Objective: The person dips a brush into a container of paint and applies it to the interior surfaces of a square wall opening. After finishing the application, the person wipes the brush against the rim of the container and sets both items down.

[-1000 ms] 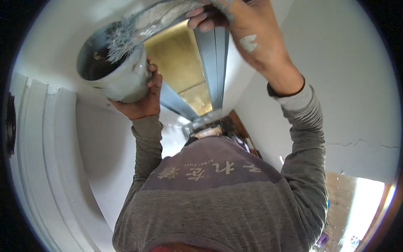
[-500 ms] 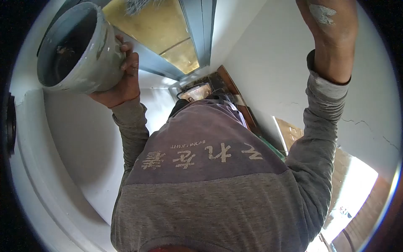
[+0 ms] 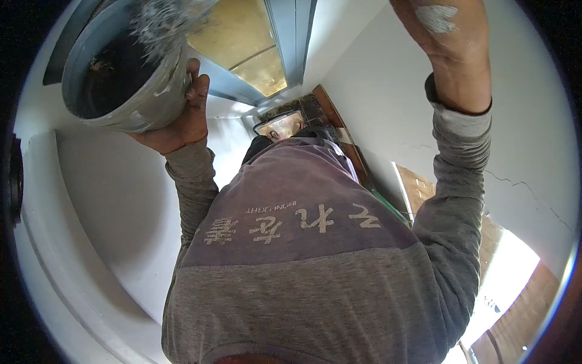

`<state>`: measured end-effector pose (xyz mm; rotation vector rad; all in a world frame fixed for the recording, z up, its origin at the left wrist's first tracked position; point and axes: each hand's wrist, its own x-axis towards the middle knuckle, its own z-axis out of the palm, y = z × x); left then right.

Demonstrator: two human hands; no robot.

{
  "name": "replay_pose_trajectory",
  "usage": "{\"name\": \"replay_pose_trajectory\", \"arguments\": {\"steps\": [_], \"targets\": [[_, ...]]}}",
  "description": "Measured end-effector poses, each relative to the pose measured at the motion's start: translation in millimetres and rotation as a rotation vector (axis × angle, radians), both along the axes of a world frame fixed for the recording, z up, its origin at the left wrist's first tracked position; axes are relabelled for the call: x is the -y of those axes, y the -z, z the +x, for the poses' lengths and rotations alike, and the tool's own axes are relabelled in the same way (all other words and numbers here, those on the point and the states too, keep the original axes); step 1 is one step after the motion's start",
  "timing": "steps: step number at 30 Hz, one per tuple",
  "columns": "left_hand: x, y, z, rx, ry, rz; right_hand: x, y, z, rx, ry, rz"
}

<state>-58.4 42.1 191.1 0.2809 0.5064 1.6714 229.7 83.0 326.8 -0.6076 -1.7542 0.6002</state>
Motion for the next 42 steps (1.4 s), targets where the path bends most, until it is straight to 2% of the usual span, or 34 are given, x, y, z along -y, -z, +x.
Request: {"name": "replay_pose_trajectory", "arguments": {"steps": [6, 8, 10, 12, 15, 16, 19, 24, 27, 28, 30, 33, 40, 41, 42], "targets": [[1.2, 1.6, -8.6, -0.017, 0.014, -0.004, 0.4, 2.2, 16.4, -0.003, 0.055, -0.021], [-8.7, 20.8, -23.5, 0.192, 0.217, 0.258, -1.1, 1.0, 15.1, -0.058, 0.106, 0.013], [-8.6, 30.2, -26.4, 0.248, 0.223, 0.269, 0.5, -1.3, 6.8, -0.195, 0.2, 0.021], [3.1, 32.7, -25.8, 0.174, 0.108, 0.14, 3.0, -14.5, 15.9, -0.181, 0.106, -0.007], [11.5, 17.3, -16.6, 0.13, 0.069, 0.121, 4.6, -51.4, 14.5, -0.396, -0.091, -0.053], [13.6, 8.7, -11.2, 0.122, 0.059, 0.123, 3.8, -74.9, 10.7, -0.411, 0.025, -0.026], [19.5, -0.2, -3.8, 0.142, 0.088, 0.02, -9.1, -141.9, -2.2, -0.513, 0.077, 0.168], [16.1, -0.7, -1.8, 0.162, 0.179, 0.164, -44.0, -242.4, -17.8, -0.57, 0.072, 0.45], [22.8, 7.3, -5.6, 0.005, 0.079, 0.135, -52.0, -296.2, -28.8, -0.578, 0.183, 0.532], [24.6, 6.1, -4.7, -0.041, 0.057, 0.134, -51.0, -308.4, -35.9, -0.533, 0.265, 0.641], [29.7, 0.8, -4.2, 0.146, 0.155, 0.153, -50.1, -326.0, -54.1, -0.43, 0.432, 0.843], [32.3, 1.3, -2.2, 0.218, 0.205, 0.164, -68.9, -347.3, -73.4, -0.305, 0.617, 0.992], [37.9, -1.4, -0.2, 0.222, 0.209, 0.163, -71.8, -358.4, -94.0, -0.123, 0.548, 0.963], [37.1, 2.6, -4.8, 0.222, 0.226, 0.164, -75.5, -362.4, -95.1, -0.057, 0.601, 1.033], [37.1, 3.5, -6.7, 0.215, 0.231, 0.167, -66.8, -363.6, -97.5, -0.029, 0.599, 0.979]]}}
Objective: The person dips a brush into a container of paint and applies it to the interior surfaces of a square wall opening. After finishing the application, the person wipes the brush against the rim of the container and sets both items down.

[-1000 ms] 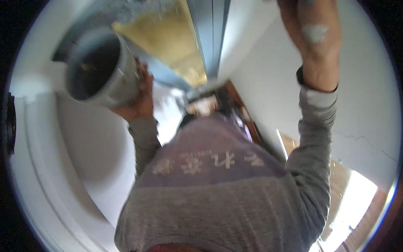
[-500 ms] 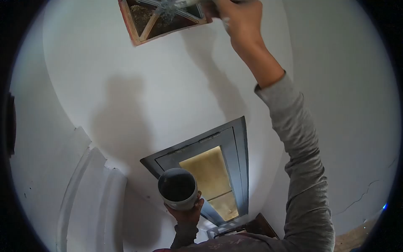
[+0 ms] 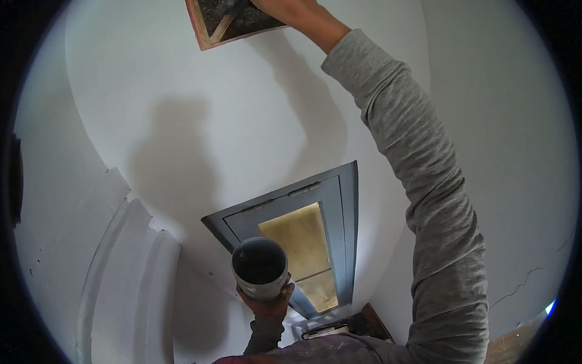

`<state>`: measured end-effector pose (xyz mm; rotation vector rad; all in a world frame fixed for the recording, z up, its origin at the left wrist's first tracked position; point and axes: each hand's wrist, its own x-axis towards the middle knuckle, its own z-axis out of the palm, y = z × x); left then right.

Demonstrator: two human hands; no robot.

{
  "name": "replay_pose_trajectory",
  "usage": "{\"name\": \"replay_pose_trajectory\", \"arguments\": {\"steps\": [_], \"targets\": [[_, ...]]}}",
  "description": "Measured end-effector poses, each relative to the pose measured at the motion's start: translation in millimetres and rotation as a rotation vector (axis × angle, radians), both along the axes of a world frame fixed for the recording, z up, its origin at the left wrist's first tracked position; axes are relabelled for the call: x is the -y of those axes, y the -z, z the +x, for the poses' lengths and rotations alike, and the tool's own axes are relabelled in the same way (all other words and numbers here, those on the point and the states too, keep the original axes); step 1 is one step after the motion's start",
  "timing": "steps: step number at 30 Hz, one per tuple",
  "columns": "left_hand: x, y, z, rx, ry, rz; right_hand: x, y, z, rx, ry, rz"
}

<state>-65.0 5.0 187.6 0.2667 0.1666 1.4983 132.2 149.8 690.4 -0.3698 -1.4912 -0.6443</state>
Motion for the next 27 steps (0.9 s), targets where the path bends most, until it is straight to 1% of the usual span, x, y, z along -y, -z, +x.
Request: {"name": "replay_pose_trajectory", "arguments": {"steps": [2, 5, 8, 11, 14, 17, 20, 21, 24, 27], "targets": [[-0.1, -0.9, -0.6, -0.016, -0.005, 0.01, 21.0, -10.0, -6.2, 0.032, 0.009, -0.103], [0.5, 2.3, -1.7, 0.013, -0.015, -0.03, 17.1, -22.2, -15.1, 0.095, 0.221, -0.096], [-2.5, 5.7, -4.9, 0.021, -0.04, -0.033, 42.7, -25.7, -23.8, 0.113, 0.191, -0.193], [-2.5, 16.4, -9.2, 0.055, -0.062, -0.05, 21.0, -24.7, -26.8, 0.191, 0.205, -0.111], [-2.0, 9.8, -11.8, 0.062, -0.045, -0.015, 32.1, -11.3, -25.7, 0.124, 0.095, -0.24], [3.1, 0.0, -6.6, 0.045, -0.081, -0.064, 17.3, -3.2, -23.4, 0.163, 0.125, -0.143], [0.9, -7.5, -2.1, 0.054, -0.097, -0.104, 11.2, 6.4, -23.9, 0.132, 0.081, -0.173], [2.5, -8.6, -2.0, 0.045, -0.106, -0.116, 6.9, 12.6, -25.1, 0.135, -0.012, -0.127], [5.4, -12.6, 0.1, 0.019, -0.136, -0.13, 12.4, 15.8, -16.8, 0.132, -0.069, 0.044], [6.1, -15.6, -0.8, 0.016, -0.132, -0.089, -3.4, 26.4, -7.6, 0.064, -0.03, -0.11]]}}
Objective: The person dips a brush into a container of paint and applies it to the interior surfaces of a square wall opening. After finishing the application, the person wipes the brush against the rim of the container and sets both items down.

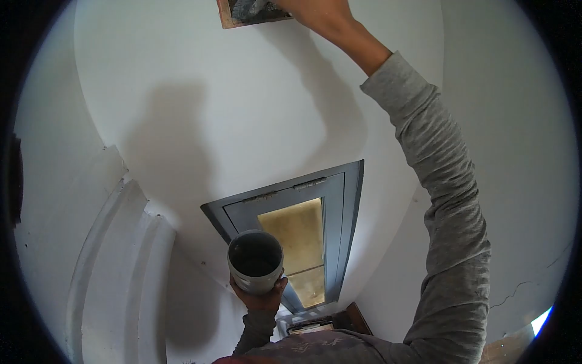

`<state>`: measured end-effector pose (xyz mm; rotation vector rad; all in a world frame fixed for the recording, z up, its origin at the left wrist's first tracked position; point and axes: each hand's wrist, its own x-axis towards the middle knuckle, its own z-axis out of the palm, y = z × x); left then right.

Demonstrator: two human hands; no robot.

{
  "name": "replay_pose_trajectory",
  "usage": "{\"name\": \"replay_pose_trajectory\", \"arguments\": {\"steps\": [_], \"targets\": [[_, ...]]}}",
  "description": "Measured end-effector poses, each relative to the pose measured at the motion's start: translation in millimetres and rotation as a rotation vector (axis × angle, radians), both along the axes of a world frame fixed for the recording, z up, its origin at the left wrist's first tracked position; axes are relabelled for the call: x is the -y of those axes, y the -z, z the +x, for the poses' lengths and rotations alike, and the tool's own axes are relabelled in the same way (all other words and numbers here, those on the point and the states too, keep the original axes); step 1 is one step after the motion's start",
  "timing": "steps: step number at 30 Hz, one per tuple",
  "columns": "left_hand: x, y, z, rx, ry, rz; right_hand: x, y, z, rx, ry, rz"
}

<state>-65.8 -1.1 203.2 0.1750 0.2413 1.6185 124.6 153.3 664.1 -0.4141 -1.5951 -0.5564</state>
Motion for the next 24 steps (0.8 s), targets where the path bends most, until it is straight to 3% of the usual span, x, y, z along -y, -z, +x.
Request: {"name": "replay_pose_trajectory", "arguments": {"steps": [3, 7, 8, 11, 12, 13, 14, 16, 17, 19, 22, 24], "targets": [[1.1, -1.8, 1.9, -0.054, -0.047, -0.058, 7.4, 3.6, 7.1, -0.143, -0.226, 0.057], [0.6, -0.3, -0.9, -0.038, -0.005, -0.027, -6.0, 7.8, 18.0, -0.114, -0.081, 0.075], [2.5, -3.6, 1.1, -0.105, -0.047, -0.041, -0.1, 13.2, 18.1, -0.195, -0.191, 0.07], [-4.7, 2.6, 3.2, -0.035, 0.012, 0.026, -34.1, 14.7, 20.7, -0.083, -0.218, 0.166], [-3.5, 2.7, 3.7, -0.219, -0.082, 0.036, -27.7, 20.2, 20.6, -0.118, -0.125, 0.006], [-1.9, 1.5, 4.6, -0.403, -0.18, 0.028, -20.3, 25.5, 21.3, -0.161, -0.164, 0.019], [0.1, -0.3, 14.5, -0.819, -0.428, 0.002, -13.2, 27.5, 20.5, -0.197, -0.205, 0.04], [-5.1, 0.9, 18.8, -0.809, -0.437, -0.004, -18.2, 23.4, 17.3, -0.173, -0.205, 0.088], [-9.0, 9.3, 7.7, -0.404, -0.191, 0.011, -32.3, 24.1, 17.5, -0.131, -0.159, 0.107], [-4.2, 13.7, -2.8, -0.022, 0.03, -0.011, -29.8, 32.0, 20.2, -0.161, -0.146, 0.084], [-9.9, 15.4, 1.9, -0.015, -0.013, -0.03, -16.6, 31.1, 13.9, -0.295, -0.288, 0.083], [-10.2, 21.4, -2.5, -0.014, 0.001, -0.026, -32.3, 27.0, 17.8, -0.2, -0.125, 0.036]]}}
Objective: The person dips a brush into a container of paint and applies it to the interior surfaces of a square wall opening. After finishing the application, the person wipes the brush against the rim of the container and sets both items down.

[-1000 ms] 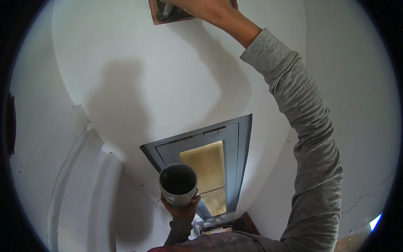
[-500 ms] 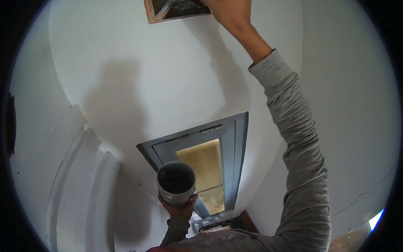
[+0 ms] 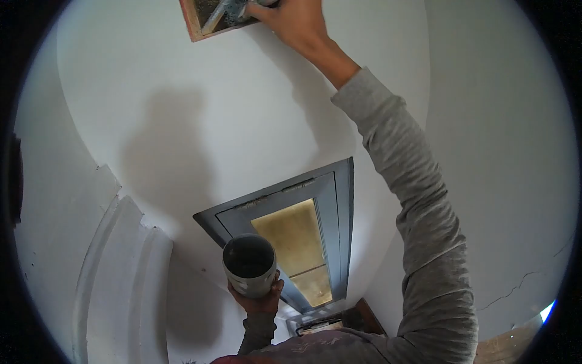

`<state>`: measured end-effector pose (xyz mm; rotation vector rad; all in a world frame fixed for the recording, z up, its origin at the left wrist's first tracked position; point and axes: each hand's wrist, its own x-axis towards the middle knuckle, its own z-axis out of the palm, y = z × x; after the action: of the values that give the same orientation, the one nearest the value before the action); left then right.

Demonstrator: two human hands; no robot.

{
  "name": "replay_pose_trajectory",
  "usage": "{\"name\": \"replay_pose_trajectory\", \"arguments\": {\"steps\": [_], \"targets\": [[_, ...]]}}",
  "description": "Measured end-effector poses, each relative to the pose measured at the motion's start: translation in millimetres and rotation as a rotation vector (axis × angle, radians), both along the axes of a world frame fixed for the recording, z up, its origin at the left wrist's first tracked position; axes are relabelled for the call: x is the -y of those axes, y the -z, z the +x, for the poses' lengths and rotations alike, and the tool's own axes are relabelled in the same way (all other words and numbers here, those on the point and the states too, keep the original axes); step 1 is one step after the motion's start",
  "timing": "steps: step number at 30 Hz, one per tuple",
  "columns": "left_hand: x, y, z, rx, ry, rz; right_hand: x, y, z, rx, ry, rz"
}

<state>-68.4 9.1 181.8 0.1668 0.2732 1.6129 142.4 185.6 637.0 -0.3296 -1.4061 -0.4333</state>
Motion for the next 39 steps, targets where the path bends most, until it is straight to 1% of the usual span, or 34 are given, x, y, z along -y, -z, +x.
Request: {"name": "replay_pose_trajectory", "arguments": {"steps": [1, 2, 5, 8, 11, 14, 17, 20, 23, 25, 26, 29, 30, 33, 36, 39], "targets": [[1.2, 2.7, -2.4, -0.01, 0.005, -0.004, -6.4, 1.6, 3.2, 0.042, 0.079, -0.034], [0.4, 4.9, -2.5, -0.026, 0.004, -0.004, -10.6, 3.9, 6.1, -0.002, 0.006, -0.011], [-4.9, 6.8, 1.8, 0.008, -0.002, 0.0, -9.3, -1.8, 7.0, -0.095, -0.074, 0.078], [-3.4, 13.2, -2.0, -0.009, 0.0, -0.001, -9.7, -0.8, 0.5, -0.004, -0.027, -0.009], [-6.9, 15.6, -0.2, 0.011, -0.027, -0.002, -12.8, -2.7, -2.5, -0.065, -0.06, 0.072], [2.9, 12.0, -5.5, -0.017, -0.067, -0.05, -13.1, -1.5, 1.1, -0.058, 0.01, 0.11], [-2.1, 17.4, -3.9, 0.021, -0.092, -0.042, -14.6, -1.4, -3.8, -0.053, -0.06, 0.136], [-0.3, 17.9, -7.2, -0.034, -0.125, -0.053, -8.8, -5.5, -1.2, -0.042, 0.029, 0.152], [-3.5, 20.0, -4.5, -0.016, -0.091, -0.038, -8.6, -9.7, 1.3, 0.02, 0.07, 0.073], [0.8, 20.7, -2.8, -0.073, -0.124, -0.058, -3.6, -5.5, -0.2, -0.013, -0.008, 0.207], [-1.6, 19.4, 2.1, -0.146, -0.176, -0.072, -0.5, -9.0, -1.5, -0.022, -0.048, 0.289], [-1.9, 17.6, -2.2, 0.007, -0.082, -0.018, 4.9, -18.1, 8.0, -0.004, 0.092, 0.23], [-1.7, 19.3, -3.2, -0.014, -0.094, -0.023, 8.2, -21.2, 3.9, -0.045, 0.102, 0.315], [-1.2, 16.8, 0.0, -0.011, -0.092, -0.039, 9.5, -41.7, 10.8, 0.078, 0.098, 0.228], [-1.1, 16.2, -2.3, 0.006, -0.051, -0.017, 17.3, -57.7, 3.8, 0.176, 0.109, 0.308], [-2.4, 15.5, -4.3, 0.009, -0.027, 0.014, 28.9, -61.3, -7.5, 0.219, 0.201, 0.195]]}}
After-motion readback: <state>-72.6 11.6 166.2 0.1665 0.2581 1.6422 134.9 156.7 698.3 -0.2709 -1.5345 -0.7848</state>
